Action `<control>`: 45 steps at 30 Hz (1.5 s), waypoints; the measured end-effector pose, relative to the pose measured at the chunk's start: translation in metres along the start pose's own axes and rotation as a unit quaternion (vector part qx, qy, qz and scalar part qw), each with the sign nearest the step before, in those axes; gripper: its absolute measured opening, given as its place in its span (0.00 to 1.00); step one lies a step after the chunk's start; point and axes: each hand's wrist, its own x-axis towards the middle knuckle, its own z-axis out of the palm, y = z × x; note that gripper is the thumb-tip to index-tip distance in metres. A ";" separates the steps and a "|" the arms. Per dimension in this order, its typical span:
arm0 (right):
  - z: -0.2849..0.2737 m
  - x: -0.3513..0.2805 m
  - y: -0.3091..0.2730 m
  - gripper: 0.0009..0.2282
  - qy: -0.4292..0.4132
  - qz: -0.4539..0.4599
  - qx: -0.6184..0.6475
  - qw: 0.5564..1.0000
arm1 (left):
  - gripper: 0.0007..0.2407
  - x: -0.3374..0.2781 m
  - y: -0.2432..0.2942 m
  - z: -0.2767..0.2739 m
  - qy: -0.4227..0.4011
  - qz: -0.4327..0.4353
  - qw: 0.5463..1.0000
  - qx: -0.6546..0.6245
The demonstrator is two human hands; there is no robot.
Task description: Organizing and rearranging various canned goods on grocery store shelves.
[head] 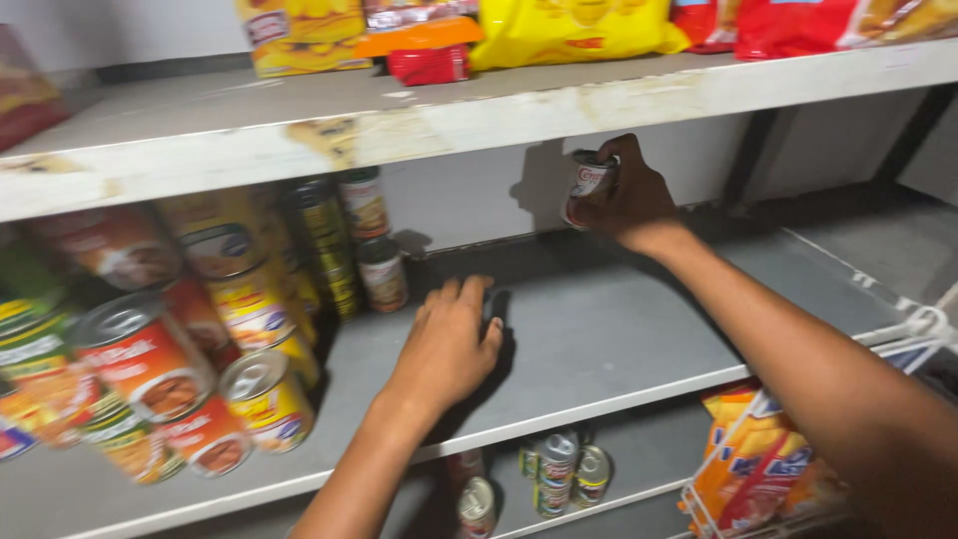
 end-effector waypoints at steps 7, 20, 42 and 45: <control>-0.049 -0.016 0.135 0.35 0.033 0.102 -0.093 0.990 | 0.22 0.037 0.003 0.034 -0.037 0.048 0.994 0.093; -0.065 -0.005 0.244 0.32 0.060 0.124 -0.115 0.984 | 0.18 0.029 0.007 0.034 -0.003 0.056 0.990 0.129; -0.064 0.005 0.285 0.44 0.045 0.155 -0.099 0.982 | 0.17 0.031 0.011 0.034 -0.029 0.005 0.993 0.113; -0.059 0.007 0.300 0.46 0.057 0.127 -0.098 0.985 | 0.16 0.030 0.009 0.035 -0.008 0.014 0.995 0.101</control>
